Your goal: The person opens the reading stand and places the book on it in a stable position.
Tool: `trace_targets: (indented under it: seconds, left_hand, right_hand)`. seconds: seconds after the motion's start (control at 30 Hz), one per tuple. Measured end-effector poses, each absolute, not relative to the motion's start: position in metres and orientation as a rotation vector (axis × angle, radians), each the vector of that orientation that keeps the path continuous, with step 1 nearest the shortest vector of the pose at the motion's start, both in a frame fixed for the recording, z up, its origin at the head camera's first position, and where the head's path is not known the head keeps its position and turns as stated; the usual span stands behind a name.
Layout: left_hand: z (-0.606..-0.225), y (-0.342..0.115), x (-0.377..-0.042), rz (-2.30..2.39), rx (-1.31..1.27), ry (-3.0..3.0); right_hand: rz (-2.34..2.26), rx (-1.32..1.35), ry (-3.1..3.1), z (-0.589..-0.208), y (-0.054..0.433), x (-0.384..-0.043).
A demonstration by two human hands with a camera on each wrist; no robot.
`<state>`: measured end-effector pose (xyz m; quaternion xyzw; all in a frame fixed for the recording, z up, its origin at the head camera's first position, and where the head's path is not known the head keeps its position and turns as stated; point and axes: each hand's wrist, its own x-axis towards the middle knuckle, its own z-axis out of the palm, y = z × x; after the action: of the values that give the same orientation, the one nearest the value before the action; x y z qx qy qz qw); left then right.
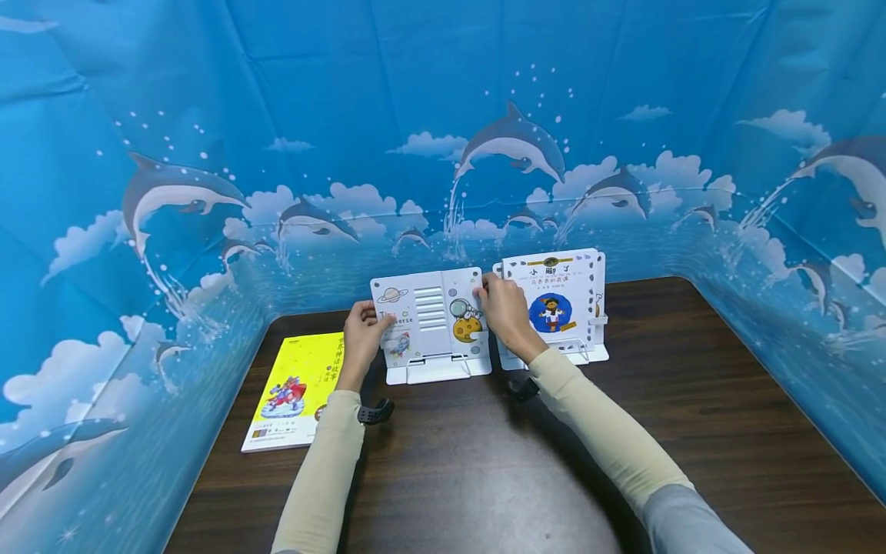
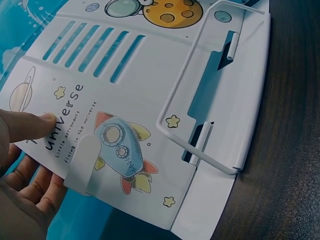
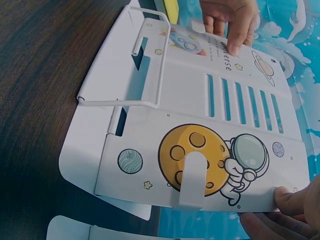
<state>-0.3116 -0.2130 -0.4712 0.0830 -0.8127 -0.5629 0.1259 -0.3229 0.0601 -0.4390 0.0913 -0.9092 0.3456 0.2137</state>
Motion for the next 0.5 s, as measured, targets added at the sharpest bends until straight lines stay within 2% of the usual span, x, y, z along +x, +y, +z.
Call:
trace_targets:
  seconds: [0.5]
  left_hand:
    - [-0.48,-0.223,-0.302,-1.629,0.139,-2.339]
  right_hand:
    - [0.972,0.209,-2.545,-0.435,0.062,-0.315]
